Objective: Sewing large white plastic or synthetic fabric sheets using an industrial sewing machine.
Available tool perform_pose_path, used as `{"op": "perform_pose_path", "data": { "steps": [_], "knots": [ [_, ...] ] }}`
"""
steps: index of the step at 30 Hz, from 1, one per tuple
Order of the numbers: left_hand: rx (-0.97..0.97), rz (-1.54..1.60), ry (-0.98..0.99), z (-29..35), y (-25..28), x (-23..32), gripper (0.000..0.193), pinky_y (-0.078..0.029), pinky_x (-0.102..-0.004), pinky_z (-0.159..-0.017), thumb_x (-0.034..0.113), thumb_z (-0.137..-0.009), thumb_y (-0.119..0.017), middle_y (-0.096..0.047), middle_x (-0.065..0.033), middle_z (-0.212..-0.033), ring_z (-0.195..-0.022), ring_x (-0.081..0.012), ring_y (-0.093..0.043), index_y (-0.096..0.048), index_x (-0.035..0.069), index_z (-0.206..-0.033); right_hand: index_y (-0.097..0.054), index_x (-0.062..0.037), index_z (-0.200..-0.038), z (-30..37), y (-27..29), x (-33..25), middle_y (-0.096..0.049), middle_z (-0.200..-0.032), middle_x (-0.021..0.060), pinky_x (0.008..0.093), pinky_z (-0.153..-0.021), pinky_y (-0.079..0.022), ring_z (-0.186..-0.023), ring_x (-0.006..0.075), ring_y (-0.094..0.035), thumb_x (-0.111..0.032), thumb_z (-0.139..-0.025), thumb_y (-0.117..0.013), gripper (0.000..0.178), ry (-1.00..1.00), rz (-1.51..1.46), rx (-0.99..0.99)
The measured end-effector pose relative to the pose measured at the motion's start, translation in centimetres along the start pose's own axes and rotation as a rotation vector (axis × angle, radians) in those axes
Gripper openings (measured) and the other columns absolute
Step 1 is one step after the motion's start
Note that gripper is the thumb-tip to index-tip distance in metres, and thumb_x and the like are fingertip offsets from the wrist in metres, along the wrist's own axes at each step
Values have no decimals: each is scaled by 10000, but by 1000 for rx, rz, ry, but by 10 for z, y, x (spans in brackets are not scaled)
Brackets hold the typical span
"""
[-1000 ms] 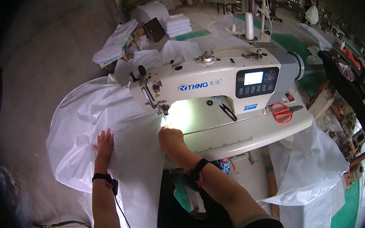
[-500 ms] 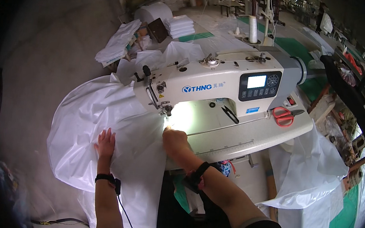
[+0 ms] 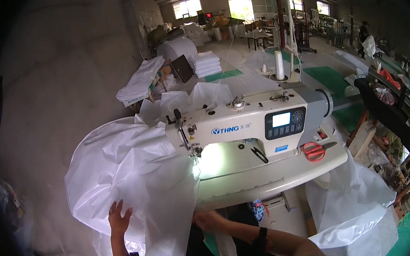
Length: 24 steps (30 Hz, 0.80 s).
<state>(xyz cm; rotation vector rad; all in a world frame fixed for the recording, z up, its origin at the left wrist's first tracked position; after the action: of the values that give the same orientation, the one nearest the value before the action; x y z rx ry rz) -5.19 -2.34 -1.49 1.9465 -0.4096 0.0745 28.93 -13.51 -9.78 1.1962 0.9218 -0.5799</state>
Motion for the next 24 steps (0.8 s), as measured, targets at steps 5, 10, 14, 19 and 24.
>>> {"op": "perform_pose_path", "data": {
  "steps": [5,10,14,19,24],
  "knots": [
    [-141,517,118,39,-4,12,520,-372,-381,-997,193,-821,-660,-504,-184,-1282,-1194,-325,-472,-483,46,-1287,-547,-112,-1207,-29,-74,12,-597,-1127,163,384,-877,-460,-1034,270,-583,-264,-899,-516,345,-106,-277,-288],
    [-191,514,98,61,12,86,510,-335,-436,-1022,219,-822,-652,-510,-196,-1267,-1206,-374,-449,-488,92,-1288,-494,-102,-1250,-105,-116,-53,-582,-1157,148,381,-890,-455,-1055,252,-567,-253,-897,-521,385,-215,-964,-245],
    [159,-107,-101,51,85,134,469,-221,-531,-1060,262,-784,-651,-489,-196,-1285,-1249,-393,-385,-543,100,-1211,-452,-94,-1284,-142,-121,-64,-570,-1180,135,378,-899,-451,-1072,238,-555,-244,-896,-526,423,-275,-1263,-123],
    [95,-146,-537,31,136,173,414,-164,-602,-1051,269,-784,-622,-480,-203,-1286,-1266,-403,-362,-572,71,-1145,-400,-84,-1327,-174,-72,-41,-555,-1210,120,374,-912,-446,-1093,221,-539,-233,-894,-531,477,-275,-1470,19],
    [292,-80,-555,-72,121,100,437,-137,-552,-1081,361,-890,-504,-445,-136,-1355,-1312,-356,-322,-541,72,-1214,-347,-74,-1370,-170,-39,-63,-541,-1240,104,371,-924,-440,-1114,204,-524,-222,-892,-537,535,-119,-1419,-102]
  ]
}}
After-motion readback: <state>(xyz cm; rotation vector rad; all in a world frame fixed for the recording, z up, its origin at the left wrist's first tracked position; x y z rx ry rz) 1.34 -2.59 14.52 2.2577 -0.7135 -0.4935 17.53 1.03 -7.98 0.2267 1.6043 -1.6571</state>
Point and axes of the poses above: each hand's wrist, its own z-axis away from the middle knuckle, its own y-axis out of the back of the hand, x = y × z, the point moved 5 cm from there along -z, towards the middle knuckle
